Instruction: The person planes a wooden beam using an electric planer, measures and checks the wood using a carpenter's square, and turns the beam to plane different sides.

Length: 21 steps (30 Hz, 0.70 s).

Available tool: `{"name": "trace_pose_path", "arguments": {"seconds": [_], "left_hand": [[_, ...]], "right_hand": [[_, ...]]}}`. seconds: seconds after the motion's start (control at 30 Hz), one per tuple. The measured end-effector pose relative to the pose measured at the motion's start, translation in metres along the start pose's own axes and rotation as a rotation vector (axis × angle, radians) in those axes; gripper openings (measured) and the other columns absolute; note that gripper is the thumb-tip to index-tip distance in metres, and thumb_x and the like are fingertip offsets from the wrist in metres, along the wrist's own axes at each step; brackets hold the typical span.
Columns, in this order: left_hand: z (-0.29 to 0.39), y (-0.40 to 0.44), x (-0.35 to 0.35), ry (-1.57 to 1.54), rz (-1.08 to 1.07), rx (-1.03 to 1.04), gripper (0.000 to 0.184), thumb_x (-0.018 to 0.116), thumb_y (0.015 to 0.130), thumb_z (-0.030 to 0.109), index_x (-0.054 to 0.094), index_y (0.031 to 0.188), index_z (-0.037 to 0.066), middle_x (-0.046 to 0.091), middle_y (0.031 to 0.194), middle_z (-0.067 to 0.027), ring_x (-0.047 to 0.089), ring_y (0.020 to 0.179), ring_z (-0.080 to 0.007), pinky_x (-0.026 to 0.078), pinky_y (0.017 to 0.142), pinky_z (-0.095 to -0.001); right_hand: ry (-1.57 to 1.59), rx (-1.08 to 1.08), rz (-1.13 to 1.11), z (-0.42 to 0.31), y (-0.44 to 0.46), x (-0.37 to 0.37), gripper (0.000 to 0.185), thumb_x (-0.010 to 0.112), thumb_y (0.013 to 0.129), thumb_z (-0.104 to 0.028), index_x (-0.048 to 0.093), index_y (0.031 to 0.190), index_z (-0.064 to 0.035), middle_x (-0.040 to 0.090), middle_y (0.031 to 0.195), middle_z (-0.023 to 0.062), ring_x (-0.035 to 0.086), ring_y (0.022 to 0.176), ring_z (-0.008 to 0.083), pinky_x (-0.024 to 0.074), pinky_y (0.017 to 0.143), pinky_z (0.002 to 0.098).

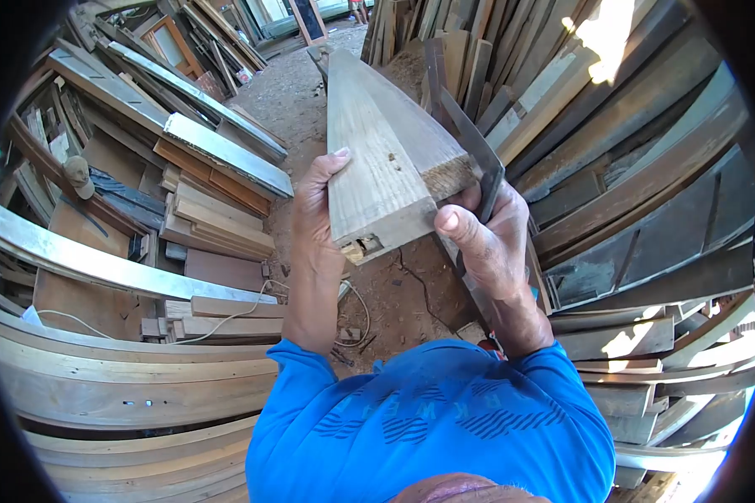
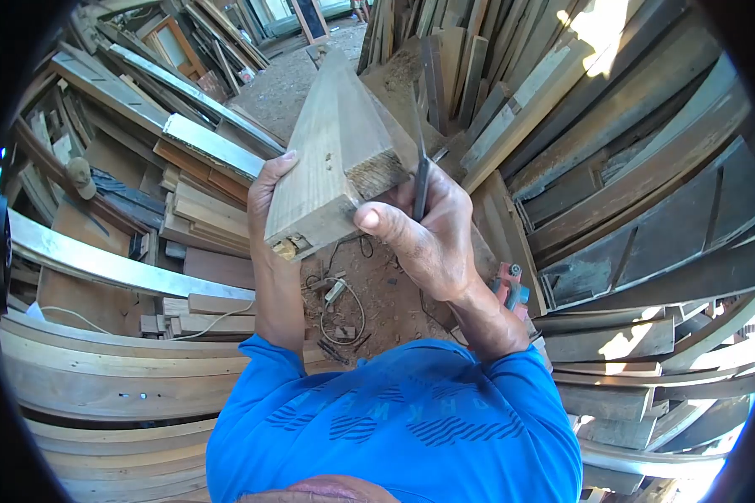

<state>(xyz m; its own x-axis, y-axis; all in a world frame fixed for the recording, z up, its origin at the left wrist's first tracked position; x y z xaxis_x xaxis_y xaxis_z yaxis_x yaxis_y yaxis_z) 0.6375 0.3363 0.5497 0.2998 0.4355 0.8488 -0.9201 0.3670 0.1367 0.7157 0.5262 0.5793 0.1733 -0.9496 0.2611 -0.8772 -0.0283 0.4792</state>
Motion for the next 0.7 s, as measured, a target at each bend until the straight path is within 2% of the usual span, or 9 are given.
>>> {"name": "trace_pose_path", "arguments": {"seconds": [0.1,0.2,0.23,0.33,0.37,0.57,0.7], "left_hand": [[0.0,-0.001,-0.003,0.07,0.018,-0.035,0.054,0.062,0.092,0.012,0.045,0.135,-0.015,0.065,0.12,-0.0304,0.072,0.104,-0.0351,0.06,0.095,-0.046],[0.004,0.001,0.001,0.056,-0.018,0.01,0.053,0.059,0.094,0.014,0.045,0.136,-0.014,0.066,0.12,-0.0299,0.072,0.104,-0.035,0.059,0.097,-0.0456],[0.003,0.002,0.005,0.002,-0.082,-0.046,0.053,0.057,0.096,0.016,0.044,0.137,-0.013,0.066,0.122,-0.0293,0.072,0.105,-0.0351,0.058,0.098,-0.046],[0.004,0.001,0.019,0.047,-0.044,0.033,0.042,0.055,0.097,0.02,0.055,0.127,-0.01,0.07,0.109,-0.0244,0.074,0.093,-0.0321,0.061,0.088,-0.045],[0.003,-0.001,0.024,0.087,0.058,0.075,0.035,0.054,0.098,0.02,0.058,0.121,-0.007,0.072,0.102,-0.0212,0.074,0.087,-0.0297,0.063,0.081,-0.0425],[0.001,0.001,0.033,0.079,-0.042,0.044,0.032,0.054,0.098,0.018,0.058,0.119,-0.006,0.072,0.101,-0.022,0.074,0.086,-0.0299,0.063,0.078,-0.0414],[0.001,0.001,0.035,0.094,-0.01,0.058,0.031,0.054,0.098,0.017,0.059,0.118,-0.006,0.072,0.101,-0.0216,0.075,0.085,-0.0302,0.064,0.078,-0.041]], "right_hand": [[0.074,-0.004,-0.01,-0.003,0.001,0.003,0.051,0.088,0.083,-0.031,0.062,0.108,0.0044,0.059,0.078,-0.0013,0.05,0.07,0.0047,0.0426,0.061,0.0224],[0.04,-0.007,0.009,-0.004,0.007,0.002,0.049,0.09,0.08,-0.037,0.058,0.091,-0.0013,0.055,0.075,-0.003,0.048,0.069,0.0048,0.0395,0.058,0.0213],[0.021,-0.007,0.011,0.0,0.008,-0.001,0.05,0.09,0.079,-0.039,0.057,0.088,-0.0027,0.054,0.075,-0.0032,0.047,0.069,0.0048,0.0389,0.057,0.0212],[-0.002,-0.027,0.033,0.005,0.016,-0.004,0.056,0.091,0.075,-0.046,0.054,0.081,-0.0055,0.053,0.073,-0.0025,0.047,0.068,0.0052,0.0378,0.054,0.022],[-0.011,-0.028,0.039,0.002,0.017,-0.003,0.057,0.092,0.075,-0.047,0.054,0.081,-0.0054,0.053,0.073,-0.0023,0.047,0.067,0.0054,0.0379,0.054,0.0223],[-0.005,-0.071,0.052,-0.002,0.022,-0.004,0.058,0.092,0.074,-0.049,0.054,0.08,-0.005,0.053,0.071,-0.0014,0.047,0.065,0.0063,0.0379,0.052,0.0234],[-0.027,-0.071,0.047,0.001,0.023,-0.006,0.058,0.092,0.074,-0.048,0.055,0.08,-0.0049,0.053,0.071,-0.0009,0.047,0.065,0.0066,0.038,0.052,0.0235]]}}
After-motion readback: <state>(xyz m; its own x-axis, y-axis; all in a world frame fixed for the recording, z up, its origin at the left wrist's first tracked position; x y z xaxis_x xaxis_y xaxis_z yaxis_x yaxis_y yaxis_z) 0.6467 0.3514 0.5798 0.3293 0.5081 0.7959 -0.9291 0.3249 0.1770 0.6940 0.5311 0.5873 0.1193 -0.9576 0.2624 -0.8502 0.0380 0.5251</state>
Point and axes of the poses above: each hand's wrist, its own y-axis towards the middle knuckle, its own x-axis out of the palm, z = x × y, the point moved 6 cm from there along y, towards the middle knuckle
